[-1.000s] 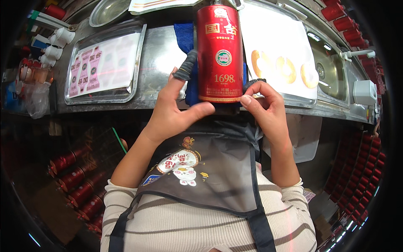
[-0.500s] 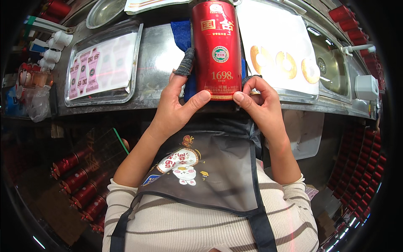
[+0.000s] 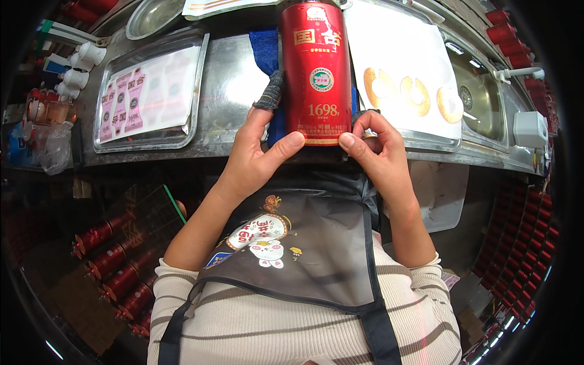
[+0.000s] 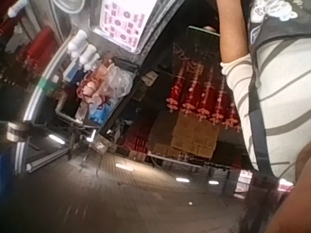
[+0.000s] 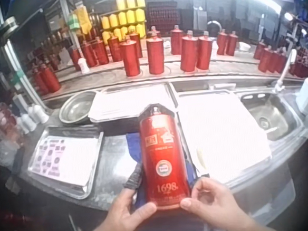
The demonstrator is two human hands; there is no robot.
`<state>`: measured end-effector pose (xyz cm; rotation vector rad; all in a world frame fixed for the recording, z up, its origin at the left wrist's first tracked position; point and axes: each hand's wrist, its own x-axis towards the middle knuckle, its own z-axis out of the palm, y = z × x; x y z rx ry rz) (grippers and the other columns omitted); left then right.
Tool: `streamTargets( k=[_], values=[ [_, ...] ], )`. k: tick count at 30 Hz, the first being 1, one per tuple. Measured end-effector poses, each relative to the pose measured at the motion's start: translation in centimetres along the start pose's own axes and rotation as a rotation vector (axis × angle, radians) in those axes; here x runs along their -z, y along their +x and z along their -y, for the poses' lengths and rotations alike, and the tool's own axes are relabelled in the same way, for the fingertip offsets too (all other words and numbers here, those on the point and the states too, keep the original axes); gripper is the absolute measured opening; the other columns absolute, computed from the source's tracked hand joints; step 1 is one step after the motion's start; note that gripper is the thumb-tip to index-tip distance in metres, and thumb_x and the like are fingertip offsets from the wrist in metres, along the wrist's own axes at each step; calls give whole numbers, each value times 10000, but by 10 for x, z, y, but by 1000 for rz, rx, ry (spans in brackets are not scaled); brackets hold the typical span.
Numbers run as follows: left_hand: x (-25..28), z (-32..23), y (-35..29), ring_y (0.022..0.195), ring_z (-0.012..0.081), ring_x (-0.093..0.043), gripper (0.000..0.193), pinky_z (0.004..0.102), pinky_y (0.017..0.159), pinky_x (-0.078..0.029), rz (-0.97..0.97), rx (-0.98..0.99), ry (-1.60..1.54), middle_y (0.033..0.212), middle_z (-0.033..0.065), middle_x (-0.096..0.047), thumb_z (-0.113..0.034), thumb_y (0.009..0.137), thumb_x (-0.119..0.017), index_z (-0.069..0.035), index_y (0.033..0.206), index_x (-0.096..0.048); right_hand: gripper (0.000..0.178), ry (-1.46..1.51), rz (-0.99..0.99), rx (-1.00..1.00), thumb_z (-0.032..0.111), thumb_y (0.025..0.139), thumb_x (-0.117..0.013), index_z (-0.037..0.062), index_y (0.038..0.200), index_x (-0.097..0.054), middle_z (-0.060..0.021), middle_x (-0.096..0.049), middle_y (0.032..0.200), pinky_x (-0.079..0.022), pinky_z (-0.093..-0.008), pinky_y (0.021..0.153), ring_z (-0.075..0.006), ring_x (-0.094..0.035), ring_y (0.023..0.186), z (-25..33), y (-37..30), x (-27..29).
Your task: The person applies a gold circular label to the neck of a red cylindrical bottle, then smooths the label and wipes the bottle surface with a blue cloth. The person repeats the process on a second bottle, handling each bottle one at a time.
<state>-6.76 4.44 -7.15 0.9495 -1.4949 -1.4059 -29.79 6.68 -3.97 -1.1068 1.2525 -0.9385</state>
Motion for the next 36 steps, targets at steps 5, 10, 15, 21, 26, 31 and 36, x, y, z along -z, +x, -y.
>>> streamTargets(
  k=[5,10,15,21,26,31,36],
  values=[
    [-1,0,0,1501,261,-299,827,395,1232,-195,0,8,12,1604,187,-344,-237,967,-689,54,1588,-227,308,-10,-18,2,154,907,-797,46,831,-518,1,-482,972,-420,-181,624,-19,-513,773,6,0,-3],
    [-2,0,0,1492,261,-312,825,394,1228,-204,-3,18,34,1592,182,-360,-251,970,-690,49,1588,-233,324,3,-20,-13,161,902,-803,49,825,-509,-1,-470,971,-421,-184,631,-21,-508,771,7,0,-3],
    [-2,0,-1,1488,262,-319,822,393,1226,-213,-3,8,30,1587,183,-365,-260,972,-688,48,1586,-238,313,-42,-20,6,185,912,-790,65,845,-509,26,-489,909,-379,-169,617,-5,-476,735,5,0,-3],
    [0,6,-6,1509,229,-308,659,350,1214,-242,-77,45,-232,1620,164,-357,-171,1031,-593,19,1584,-290,241,-18,-3,22,238,976,-705,74,912,-541,57,-520,837,-341,-172,602,6,-441,689,1,-2,0],
    [2,6,-10,1501,221,-318,634,343,1211,-250,-74,52,-301,1614,158,-368,-134,1041,-567,28,1584,-282,227,17,0,64,295,1022,-629,91,951,-559,89,-485,758,-289,-175,492,22,-401,595,-4,-1,3],
    [-3,5,-9,1475,237,-352,730,376,1213,-266,-45,18,-228,1603,173,-363,-184,997,-650,45,1578,-271,247,43,-3,-11,194,959,-734,38,898,-552,24,-505,934,-404,-187,664,-20,-495,782,1,-2,3],
    [-6,5,-8,1429,227,-403,766,353,1188,-301,-90,16,-220,1547,165,-438,-203,957,-734,58,1551,-327,265,-30,-30,41,196,924,-760,100,907,-514,77,-544,805,-308,-148,595,30,-432,681,-3,0,-5]
  ],
)
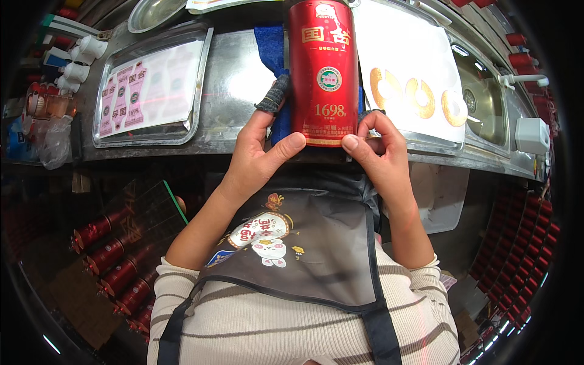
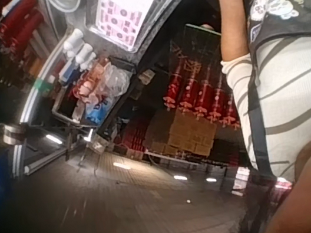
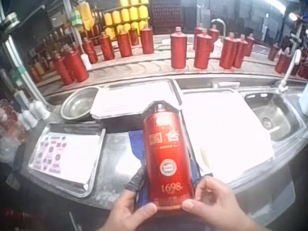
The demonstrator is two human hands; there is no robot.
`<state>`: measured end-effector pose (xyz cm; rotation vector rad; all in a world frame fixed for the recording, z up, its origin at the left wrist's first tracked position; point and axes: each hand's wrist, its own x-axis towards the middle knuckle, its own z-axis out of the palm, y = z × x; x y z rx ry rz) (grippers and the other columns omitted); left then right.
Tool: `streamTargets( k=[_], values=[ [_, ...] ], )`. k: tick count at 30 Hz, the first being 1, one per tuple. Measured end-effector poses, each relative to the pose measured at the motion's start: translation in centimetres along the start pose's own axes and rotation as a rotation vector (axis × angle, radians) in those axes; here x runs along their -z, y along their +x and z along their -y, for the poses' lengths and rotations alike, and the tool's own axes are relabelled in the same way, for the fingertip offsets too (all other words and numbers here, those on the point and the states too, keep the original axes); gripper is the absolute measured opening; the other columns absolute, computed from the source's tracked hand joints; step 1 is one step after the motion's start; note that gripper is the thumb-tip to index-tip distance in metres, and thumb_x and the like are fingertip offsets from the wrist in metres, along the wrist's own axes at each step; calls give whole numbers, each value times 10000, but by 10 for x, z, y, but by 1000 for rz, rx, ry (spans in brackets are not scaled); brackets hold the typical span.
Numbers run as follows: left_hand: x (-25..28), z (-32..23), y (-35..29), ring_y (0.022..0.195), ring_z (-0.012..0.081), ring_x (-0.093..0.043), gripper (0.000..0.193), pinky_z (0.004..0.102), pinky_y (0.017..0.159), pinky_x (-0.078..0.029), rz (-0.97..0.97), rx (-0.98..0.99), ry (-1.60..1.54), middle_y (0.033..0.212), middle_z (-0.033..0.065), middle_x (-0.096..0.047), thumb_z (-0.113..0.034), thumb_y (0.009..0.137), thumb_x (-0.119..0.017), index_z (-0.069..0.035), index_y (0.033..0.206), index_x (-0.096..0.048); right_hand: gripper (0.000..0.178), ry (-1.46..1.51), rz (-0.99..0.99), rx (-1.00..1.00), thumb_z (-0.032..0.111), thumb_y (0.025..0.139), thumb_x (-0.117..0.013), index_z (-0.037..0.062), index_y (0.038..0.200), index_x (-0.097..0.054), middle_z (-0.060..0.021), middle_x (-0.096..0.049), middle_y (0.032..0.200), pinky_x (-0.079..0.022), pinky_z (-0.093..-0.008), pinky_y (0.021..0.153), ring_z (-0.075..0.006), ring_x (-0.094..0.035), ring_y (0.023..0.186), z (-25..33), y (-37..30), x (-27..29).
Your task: The person applies a gold circular label to the neck of a red cylindrical bottle, then smooths the label and wipes the bottle surface with a blue cloth. The person repeats the process on a second bottle, handling each bottle one at a time.
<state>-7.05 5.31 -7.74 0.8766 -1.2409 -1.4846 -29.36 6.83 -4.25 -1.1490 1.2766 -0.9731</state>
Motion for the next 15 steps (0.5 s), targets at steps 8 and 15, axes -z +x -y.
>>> streamTargets(
  k=[8,15],
  values=[
    [0,1,1,1430,228,-403,780,358,1189,-299,3,2,-27,1551,167,-434,-206,949,-744,63,1550,-324,312,-4,5,0,194,899,-791,102,904,-492,79,-544,791,-307,-147,604,34,-422,680,1,0,1],
    [-3,-1,1,1417,231,-417,793,360,1187,-297,-21,20,-20,1532,171,-454,-238,940,-749,65,1543,-334,231,70,34,3,287,1026,-578,71,948,-605,63,-514,738,-305,-186,463,-12,-402,550,-2,1,13]
  ],
)
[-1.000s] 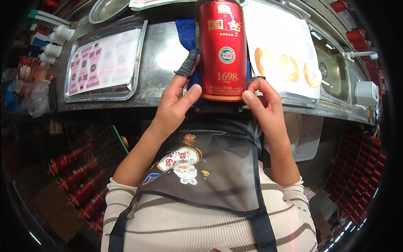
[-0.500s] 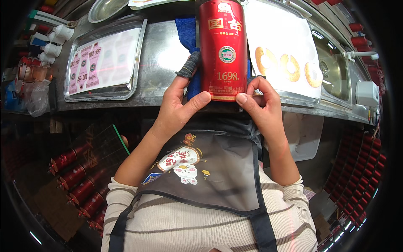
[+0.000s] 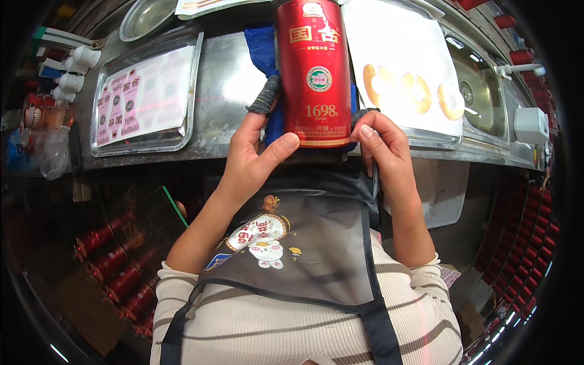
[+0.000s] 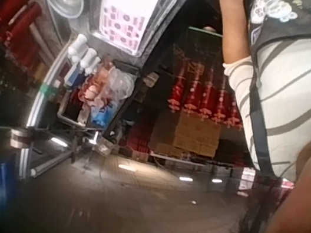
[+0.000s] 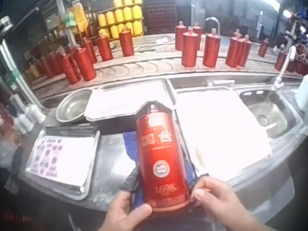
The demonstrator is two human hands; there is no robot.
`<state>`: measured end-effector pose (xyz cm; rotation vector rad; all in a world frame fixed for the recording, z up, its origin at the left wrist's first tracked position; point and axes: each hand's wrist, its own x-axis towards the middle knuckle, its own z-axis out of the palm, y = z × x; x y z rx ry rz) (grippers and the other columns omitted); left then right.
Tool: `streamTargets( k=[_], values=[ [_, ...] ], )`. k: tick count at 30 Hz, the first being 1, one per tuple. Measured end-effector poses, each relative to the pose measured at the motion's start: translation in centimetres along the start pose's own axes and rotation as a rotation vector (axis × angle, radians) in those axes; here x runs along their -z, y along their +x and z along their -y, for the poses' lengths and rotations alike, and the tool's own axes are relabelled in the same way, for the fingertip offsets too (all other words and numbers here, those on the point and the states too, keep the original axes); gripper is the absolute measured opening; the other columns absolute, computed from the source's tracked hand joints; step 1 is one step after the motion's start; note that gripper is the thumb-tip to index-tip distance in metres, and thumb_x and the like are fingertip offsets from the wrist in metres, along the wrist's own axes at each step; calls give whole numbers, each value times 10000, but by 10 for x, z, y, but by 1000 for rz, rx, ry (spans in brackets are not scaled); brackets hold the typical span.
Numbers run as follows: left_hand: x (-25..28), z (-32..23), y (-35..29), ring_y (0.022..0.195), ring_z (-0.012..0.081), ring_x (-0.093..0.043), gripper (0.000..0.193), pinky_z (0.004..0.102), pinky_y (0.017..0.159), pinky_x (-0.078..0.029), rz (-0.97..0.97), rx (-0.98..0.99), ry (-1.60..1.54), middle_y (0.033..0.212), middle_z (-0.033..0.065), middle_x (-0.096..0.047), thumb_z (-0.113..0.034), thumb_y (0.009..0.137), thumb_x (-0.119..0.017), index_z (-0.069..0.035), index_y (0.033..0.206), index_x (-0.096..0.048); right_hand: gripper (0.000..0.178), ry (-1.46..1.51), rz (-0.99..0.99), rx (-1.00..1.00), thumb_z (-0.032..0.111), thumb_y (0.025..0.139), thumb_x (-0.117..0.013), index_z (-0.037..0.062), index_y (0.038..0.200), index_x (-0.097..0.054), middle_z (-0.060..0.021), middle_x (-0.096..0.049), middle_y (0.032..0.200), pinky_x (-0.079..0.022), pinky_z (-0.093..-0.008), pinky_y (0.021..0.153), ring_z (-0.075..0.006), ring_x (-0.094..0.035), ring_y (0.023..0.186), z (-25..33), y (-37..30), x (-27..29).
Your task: The person applies a gold circular label to the neck of a red cylindrical bottle, then smooths the label and wipes the bottle surface with a blue cloth. The person repeats the process on a second bottle, handling each bottle one at a time.
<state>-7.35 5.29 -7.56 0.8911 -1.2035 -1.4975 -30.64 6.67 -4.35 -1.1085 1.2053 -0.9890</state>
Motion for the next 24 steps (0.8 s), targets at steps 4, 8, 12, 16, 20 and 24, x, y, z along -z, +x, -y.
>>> streamTargets(
  k=[4,8,12,16,20,24],
  values=[
    [-7,-5,2,1404,231,-426,826,362,1183,-296,-23,-32,118,1506,177,-478,-257,912,-772,68,1538,-340,217,22,5,1,276,1013,-623,68,958,-594,79,-513,748,-297,-176,478,8,-405,569,-4,-1,0],
    [-13,-7,3,1398,228,-429,848,362,1184,-292,-51,-35,141,1491,179,-490,-259,887,-790,74,1530,-349,206,-8,13,-55,187,955,-727,59,902,-575,54,-529,833,-339,-167,560,13,-439,652,0,-1,-1],
    [-13,-9,3,1394,236,-434,878,362,1183,-289,-60,-19,148,1492,189,-486,-272,863,-809,62,1534,-351,255,11,14,-58,162,921,-776,54,848,-557,26,-524,890,-358,-168,571,-1,-467,676,-3,2,-3],
    [-5,-2,-1,1423,251,-392,909,385,1194,-260,-61,11,204,1504,198,-470,-302,830,-834,36,1532,-367,238,13,22,-58,152,931,-759,50,872,-552,22,-525,909,-366,-170,593,-3,-479,703,2,2,-6],
    [-4,-2,-10,1474,306,-328,972,500,1227,-149,-21,-3,320,1562,207,-406,-345,763,-874,6,1527,-387,214,17,30,-75,176,963,-717,46,934,-549,24,-552,892,-364,-169,619,-8,-478,722,1,-1,-1],
    [-3,0,-8,1546,378,-216,1030,629,1211,-36,54,-125,661,1611,245,-331,-374,711,-893,-12,1530,-386,242,-48,39,-25,237,987,-689,38,976,-551,39,-565,824,-354,-172,629,-14,-471,712,4,-2,2]
  ],
)
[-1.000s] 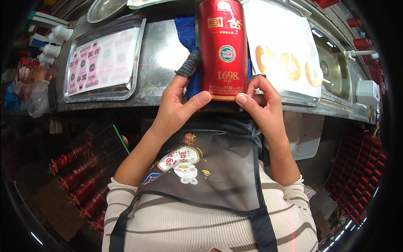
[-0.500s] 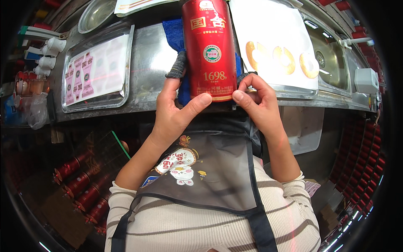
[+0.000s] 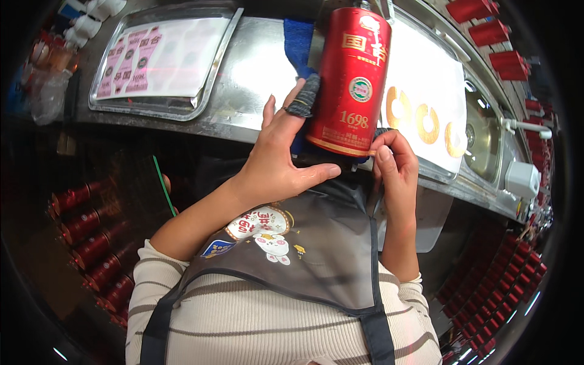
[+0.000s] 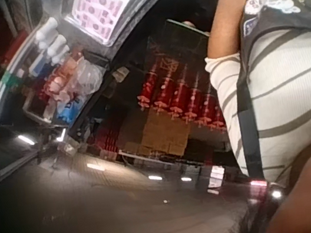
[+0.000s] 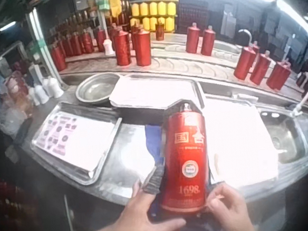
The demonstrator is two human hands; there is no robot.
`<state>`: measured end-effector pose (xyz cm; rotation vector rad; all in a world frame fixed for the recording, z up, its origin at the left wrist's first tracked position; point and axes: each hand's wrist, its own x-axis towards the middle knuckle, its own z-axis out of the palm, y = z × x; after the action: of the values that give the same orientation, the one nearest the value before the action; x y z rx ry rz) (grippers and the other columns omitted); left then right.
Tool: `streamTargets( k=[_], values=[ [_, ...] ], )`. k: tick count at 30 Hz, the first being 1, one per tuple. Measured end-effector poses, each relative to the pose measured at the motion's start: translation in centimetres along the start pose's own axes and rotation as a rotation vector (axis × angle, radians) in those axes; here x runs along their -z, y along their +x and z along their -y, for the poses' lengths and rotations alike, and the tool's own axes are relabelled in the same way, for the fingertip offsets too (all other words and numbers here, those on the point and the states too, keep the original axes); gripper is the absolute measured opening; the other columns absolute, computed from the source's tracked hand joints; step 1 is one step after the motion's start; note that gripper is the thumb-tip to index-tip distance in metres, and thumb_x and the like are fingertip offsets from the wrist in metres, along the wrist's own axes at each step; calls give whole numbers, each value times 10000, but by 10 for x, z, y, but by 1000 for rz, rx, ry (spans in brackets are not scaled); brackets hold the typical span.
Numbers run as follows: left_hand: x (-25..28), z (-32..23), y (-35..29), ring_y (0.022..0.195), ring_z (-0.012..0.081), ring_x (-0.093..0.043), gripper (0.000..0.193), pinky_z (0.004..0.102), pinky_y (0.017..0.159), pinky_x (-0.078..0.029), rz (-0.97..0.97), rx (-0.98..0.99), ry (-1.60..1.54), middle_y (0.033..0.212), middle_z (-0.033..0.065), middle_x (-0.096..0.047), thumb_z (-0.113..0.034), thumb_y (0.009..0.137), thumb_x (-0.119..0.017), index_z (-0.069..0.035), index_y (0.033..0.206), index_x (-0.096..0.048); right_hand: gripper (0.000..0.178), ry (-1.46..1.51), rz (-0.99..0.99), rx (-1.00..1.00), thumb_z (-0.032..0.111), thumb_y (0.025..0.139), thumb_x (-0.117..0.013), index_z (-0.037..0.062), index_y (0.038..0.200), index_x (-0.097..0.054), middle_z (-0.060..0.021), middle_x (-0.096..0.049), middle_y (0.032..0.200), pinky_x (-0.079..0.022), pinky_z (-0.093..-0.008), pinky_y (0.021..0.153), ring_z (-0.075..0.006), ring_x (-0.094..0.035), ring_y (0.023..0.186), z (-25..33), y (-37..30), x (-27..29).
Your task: The person applies a gold circular label to the neck of a red cylindrical bottle, then smooths the label and wipes the bottle surface with a blue cloth. The person repeats the process on a second bottle, handling each bottle one at a time.
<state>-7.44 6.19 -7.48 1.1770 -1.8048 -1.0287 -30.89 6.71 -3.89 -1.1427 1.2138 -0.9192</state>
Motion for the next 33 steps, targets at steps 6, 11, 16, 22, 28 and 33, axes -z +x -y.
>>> streamTargets(
  k=[6,11,16,22,28,33],
  values=[
    [5,-6,1,1534,388,-252,950,639,1206,-52,-20,-38,-41,1549,262,-424,-431,764,-852,6,1495,-431,261,-69,-4,-30,194,944,-744,37,979,-539,-17,-651,842,-416,-177,677,-39,-569,762,7,0,-3],
    [-9,-7,1,1513,393,-299,872,643,1200,-72,-147,-11,-160,1500,243,-491,-445,802,-824,4,1462,-472,258,-64,-2,-70,170,937,-744,39,988,-527,-25,-661,845,-421,-180,695,-45,-576,778,10,0,-4],
    [-13,-8,3,1511,381,-307,763,640,1196,-84,-205,-17,-166,1491,230,-504,-415,856,-780,2,1433,-505,260,-49,-2,-60,164,945,-733,39,1011,-514,-13,-648,848,-400,-178,692,-36,-540,761,8,-2,-4],
    [-10,0,0,1510,375,-313,572,585,1213,-122,-182,10,-411,1491,227,-504,-274,941,-683,22,1405,-529,271,-20,16,-38,178,958,-728,41,1031,-506,-16,-642,920,-394,-184,708,-33,-524,790,6,-2,-4],
    [-1,13,-19,1455,402,-404,411,579,1200,-192,-320,-13,-425,1528,256,-460,-161,929,-650,53,1278,-613,278,-34,5,-44,187,960,-730,42,1036,-505,-26,-645,969,-400,-193,730,-38,-529,824,6,-2,-2],
    [1,-17,-40,1425,544,-357,291,726,1141,-146,-160,-179,205,1552,354,-353,-307,845,-750,-25,916,-759,296,-41,-11,-32,232,961,-735,53,1028,-509,-8,-648,931,-354,-174,662,-19,-504,758,7,-2,-9]
  ],
)
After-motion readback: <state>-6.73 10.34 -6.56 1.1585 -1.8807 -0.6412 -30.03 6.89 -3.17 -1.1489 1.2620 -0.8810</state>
